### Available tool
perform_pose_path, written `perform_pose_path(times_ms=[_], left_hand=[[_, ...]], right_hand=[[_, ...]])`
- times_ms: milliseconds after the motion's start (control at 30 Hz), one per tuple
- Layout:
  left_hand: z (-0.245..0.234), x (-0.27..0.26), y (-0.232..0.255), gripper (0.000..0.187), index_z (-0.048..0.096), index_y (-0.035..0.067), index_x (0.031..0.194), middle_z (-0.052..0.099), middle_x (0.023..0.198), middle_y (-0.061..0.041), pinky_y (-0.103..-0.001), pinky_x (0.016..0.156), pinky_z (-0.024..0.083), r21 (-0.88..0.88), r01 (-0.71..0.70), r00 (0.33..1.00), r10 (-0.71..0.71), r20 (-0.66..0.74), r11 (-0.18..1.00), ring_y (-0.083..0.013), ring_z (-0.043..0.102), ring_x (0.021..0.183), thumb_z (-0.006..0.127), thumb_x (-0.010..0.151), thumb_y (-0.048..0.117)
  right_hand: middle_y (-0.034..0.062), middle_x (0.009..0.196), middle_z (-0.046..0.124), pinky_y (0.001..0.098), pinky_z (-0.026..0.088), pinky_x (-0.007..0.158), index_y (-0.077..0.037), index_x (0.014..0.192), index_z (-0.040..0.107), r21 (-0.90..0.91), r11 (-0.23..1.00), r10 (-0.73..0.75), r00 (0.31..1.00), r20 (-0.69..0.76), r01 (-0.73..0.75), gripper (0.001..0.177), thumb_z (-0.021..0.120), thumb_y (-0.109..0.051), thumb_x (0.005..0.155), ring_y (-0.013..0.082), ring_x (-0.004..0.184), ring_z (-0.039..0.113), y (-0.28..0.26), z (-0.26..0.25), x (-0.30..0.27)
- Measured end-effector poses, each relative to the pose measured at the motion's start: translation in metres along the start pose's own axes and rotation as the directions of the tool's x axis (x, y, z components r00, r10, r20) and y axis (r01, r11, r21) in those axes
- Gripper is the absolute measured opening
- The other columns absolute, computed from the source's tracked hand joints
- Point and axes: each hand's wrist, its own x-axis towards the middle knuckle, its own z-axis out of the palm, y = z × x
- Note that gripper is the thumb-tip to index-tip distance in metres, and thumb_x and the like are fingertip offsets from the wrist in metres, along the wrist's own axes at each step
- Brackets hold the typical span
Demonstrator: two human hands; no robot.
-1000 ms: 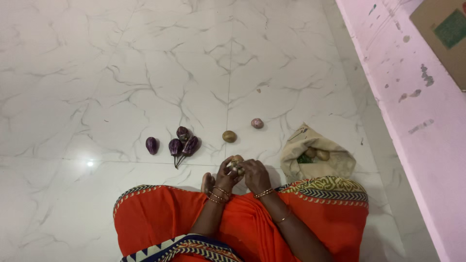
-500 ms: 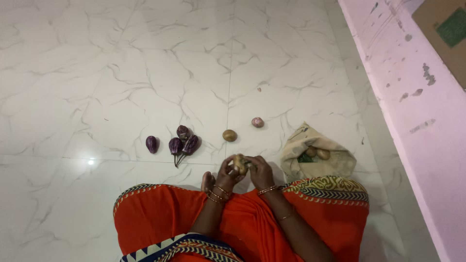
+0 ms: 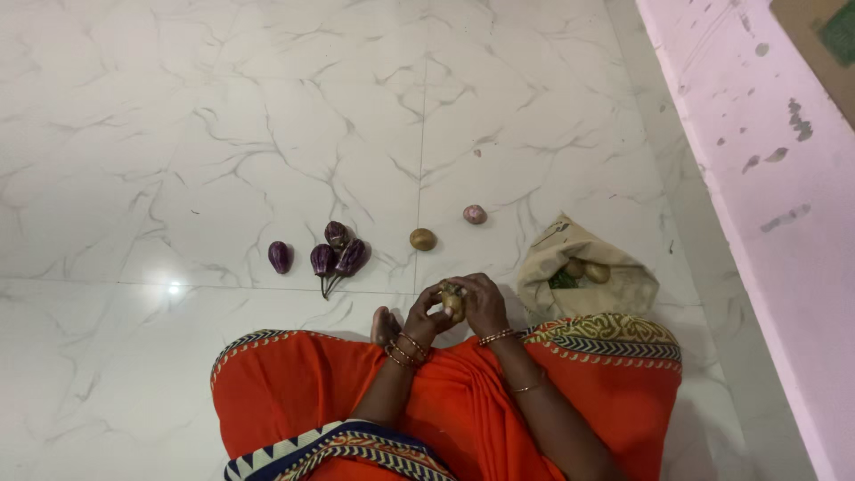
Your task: The person sits on the floor and peels an onion and several potatoes using a small knife. They handle the vegetables one at a time, removing the skins and placing the peeled items on the floor.
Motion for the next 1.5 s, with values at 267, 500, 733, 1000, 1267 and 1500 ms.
perform_pose_path(times_ms=[267, 500, 733, 1000, 1267, 1500], left_hand=[[0.009, -0.011, 0.025, 0.057, 0.049, 0.014, 0.143, 0.056, 0.134, -0.014, -0.035, 0.087, 0.065, -0.19, 0.07, 0.987, -0.096, -0.128, 0.979, -0.0258, 0.069, 0.11, 0.066, 0.091, -0.003], [0.006, -0.009, 0.026, 0.064, 0.048, 0.017, 0.145, 0.058, 0.134, -0.015, -0.036, 0.086, 0.064, -0.248, 0.01, 0.982, -0.056, -0.178, 0.969, -0.0275, 0.068, 0.107, 0.068, 0.088, -0.005], [0.008, -0.012, 0.021, 0.07, 0.046, 0.017, 0.149, 0.054, 0.14, -0.016, -0.038, 0.095, 0.062, -0.094, -0.058, 0.998, 0.057, -0.012, 0.994, -0.0307, 0.065, 0.121, 0.073, 0.087, -0.002], [0.018, -0.015, 0.032, 0.074, 0.046, 0.017, 0.15, 0.053, 0.144, -0.017, -0.038, 0.097, 0.063, 0.005, 0.021, 0.999, -0.02, -0.029, 1.0, -0.0329, 0.062, 0.126, 0.068, 0.085, -0.009], [0.001, -0.001, 0.018, 0.082, 0.046, 0.017, 0.15, 0.05, 0.141, -0.018, -0.04, 0.097, 0.062, -0.203, -0.004, 0.985, -0.031, -0.168, 0.979, -0.0355, 0.061, 0.124, 0.063, 0.079, -0.021], [0.003, -0.008, 0.018, 0.074, 0.045, 0.013, 0.153, 0.052, 0.143, -0.02, -0.038, 0.098, 0.061, -0.087, -0.065, 0.998, 0.064, -0.017, 0.994, -0.0349, 0.061, 0.126, 0.067, 0.086, -0.01]], right_hand=[[0.0149, 0.105, 0.068, 0.0405, 0.057, 0.085, -0.01, 0.123, 0.074, -0.15, 0.977, -0.154, 0.988, -0.008, 0.151, 0.037, 0.053, -0.003, 0.094, 0.031, 0.095, 0.067, -0.018, 0.005, -0.007], [0.0136, 0.106, 0.07, 0.0414, 0.057, 0.088, -0.007, 0.122, 0.073, -0.177, 0.941, -0.294, 0.956, -0.008, 0.288, 0.036, 0.055, 0.002, 0.093, 0.0306, 0.098, 0.067, -0.021, 0.01, -0.011], [0.0145, 0.109, 0.069, 0.0391, 0.059, 0.083, -0.013, 0.124, 0.074, -0.054, 0.998, -0.027, 1.0, -0.006, 0.027, 0.04, 0.05, 0.0, 0.094, 0.0288, 0.094, 0.069, -0.007, 0.002, -0.004], [0.0163, 0.111, 0.068, 0.0399, 0.057, 0.086, -0.012, 0.125, 0.074, -0.004, 0.999, 0.032, 0.999, -0.002, -0.032, 0.036, 0.048, -0.004, 0.101, 0.0298, 0.095, 0.07, -0.008, -0.005, -0.004], [0.0182, 0.107, 0.07, 0.0421, 0.056, 0.088, -0.006, 0.122, 0.074, -0.089, 0.965, -0.248, 0.969, -0.009, 0.246, 0.035, 0.055, 0.002, 0.094, 0.0331, 0.098, 0.067, -0.019, 0.006, -0.011], [0.0161, 0.107, 0.069, 0.0409, 0.057, 0.089, -0.009, 0.122, 0.074, -0.201, 0.959, -0.206, 0.979, -0.014, 0.199, 0.037, 0.053, 0.004, 0.093, 0.0321, 0.099, 0.067, -0.009, 0.006, -0.009]])
